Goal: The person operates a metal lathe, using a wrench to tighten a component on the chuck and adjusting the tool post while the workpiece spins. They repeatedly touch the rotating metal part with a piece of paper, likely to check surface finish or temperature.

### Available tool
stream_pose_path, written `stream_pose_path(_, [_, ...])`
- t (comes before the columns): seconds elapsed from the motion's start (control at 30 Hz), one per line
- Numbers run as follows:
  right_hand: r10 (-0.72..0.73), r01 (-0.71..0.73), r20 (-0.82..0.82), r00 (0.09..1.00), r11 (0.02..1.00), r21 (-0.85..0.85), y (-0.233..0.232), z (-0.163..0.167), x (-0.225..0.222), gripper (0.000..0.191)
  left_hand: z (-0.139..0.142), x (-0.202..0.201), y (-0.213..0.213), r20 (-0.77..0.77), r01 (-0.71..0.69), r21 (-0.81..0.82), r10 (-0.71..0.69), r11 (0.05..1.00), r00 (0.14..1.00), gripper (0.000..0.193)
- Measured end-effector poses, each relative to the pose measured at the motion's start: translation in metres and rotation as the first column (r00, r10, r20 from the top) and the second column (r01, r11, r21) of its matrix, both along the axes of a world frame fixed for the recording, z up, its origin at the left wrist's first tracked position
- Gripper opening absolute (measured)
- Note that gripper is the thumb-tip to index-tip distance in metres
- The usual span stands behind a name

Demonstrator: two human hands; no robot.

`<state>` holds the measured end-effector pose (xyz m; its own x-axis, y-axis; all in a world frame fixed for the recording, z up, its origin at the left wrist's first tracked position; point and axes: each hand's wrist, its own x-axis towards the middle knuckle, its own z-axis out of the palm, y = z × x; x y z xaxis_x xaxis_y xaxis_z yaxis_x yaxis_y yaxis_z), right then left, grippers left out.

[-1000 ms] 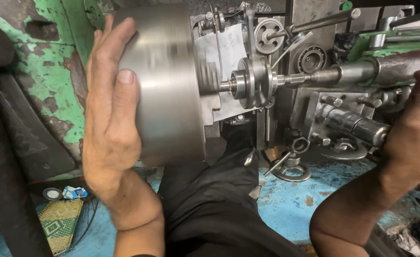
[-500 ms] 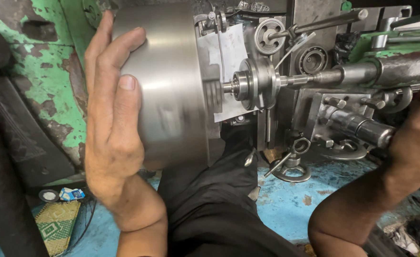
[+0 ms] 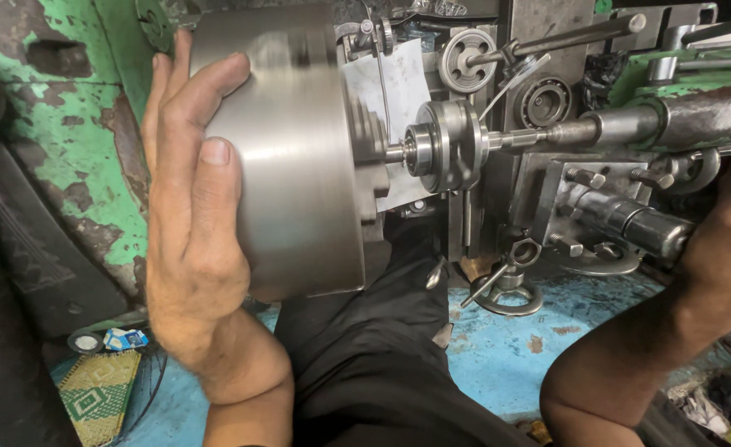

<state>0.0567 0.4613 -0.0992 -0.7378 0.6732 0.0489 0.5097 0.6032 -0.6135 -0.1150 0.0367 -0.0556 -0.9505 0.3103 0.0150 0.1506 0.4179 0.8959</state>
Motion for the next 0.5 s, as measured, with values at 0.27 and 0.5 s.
stream_pose_path(0.27, [0.01,-0.012,-0.042,0.999,0.998,-0.062,0.0011,-0.0029,0.0059,0.04,-0.0002,-0.0004,-0.0002,-0.002,0.01,0.005,-0.01,1.0,1.0,0.048])
stream_pose_path(0.5, [0.024,-0.033,-0.068,0.997,0.992,-0.123,0.0045,-0.005,0.0083,0.043,-0.0005,0.0015,-0.0009,0.019,-0.008,0.026,0.007,1.0,1.0,0.049])
